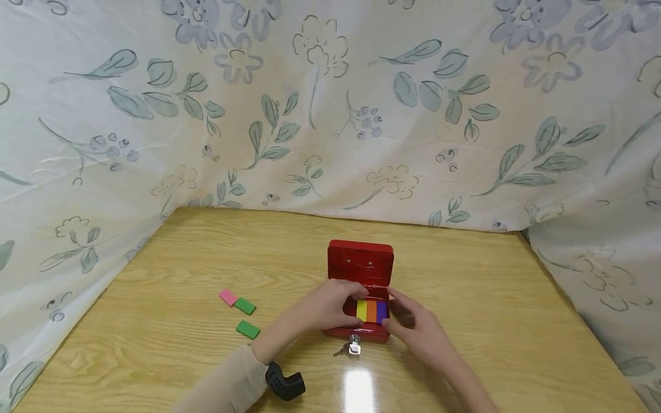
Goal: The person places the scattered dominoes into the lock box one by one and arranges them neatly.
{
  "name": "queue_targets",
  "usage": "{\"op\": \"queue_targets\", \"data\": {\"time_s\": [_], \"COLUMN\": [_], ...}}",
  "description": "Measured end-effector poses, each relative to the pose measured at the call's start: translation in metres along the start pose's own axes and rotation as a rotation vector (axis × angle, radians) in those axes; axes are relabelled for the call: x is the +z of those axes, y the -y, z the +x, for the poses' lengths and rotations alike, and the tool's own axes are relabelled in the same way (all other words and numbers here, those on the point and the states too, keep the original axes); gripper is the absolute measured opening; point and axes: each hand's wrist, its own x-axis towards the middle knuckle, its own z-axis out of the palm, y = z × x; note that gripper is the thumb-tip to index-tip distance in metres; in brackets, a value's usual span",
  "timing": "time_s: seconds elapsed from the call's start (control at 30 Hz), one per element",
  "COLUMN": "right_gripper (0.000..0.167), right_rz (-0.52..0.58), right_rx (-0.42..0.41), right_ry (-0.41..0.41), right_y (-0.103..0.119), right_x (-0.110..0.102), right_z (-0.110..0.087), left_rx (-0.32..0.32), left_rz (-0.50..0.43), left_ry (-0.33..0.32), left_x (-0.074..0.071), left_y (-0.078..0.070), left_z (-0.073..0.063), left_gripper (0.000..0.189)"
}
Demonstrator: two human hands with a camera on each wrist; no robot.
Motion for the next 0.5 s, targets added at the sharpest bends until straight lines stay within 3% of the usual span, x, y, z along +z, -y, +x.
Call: {"op": "queue_targets", "data": {"time_s": [0.27,0.5], "right_gripper": [0.065,0.065], "right_rz": [-0.006,-0.01], "right_rx": [0.013,0.004], "right_ry": [0.001,0.003], "right_y": [-0.0019,-0.0008], "right_x": [0.003,0.0031], "right_z": [-0.0027,-0.0032], "left_rx": [0.049,0.061], "left_rz": [0.007,0.007], "left_ry": [0.026,0.012], "left_x": [0.0009,0.0001], "left_y": [0.0039,0.0045], "left_z": [-0.003,-0.003], "left_gripper": [0.045,0.042]}}
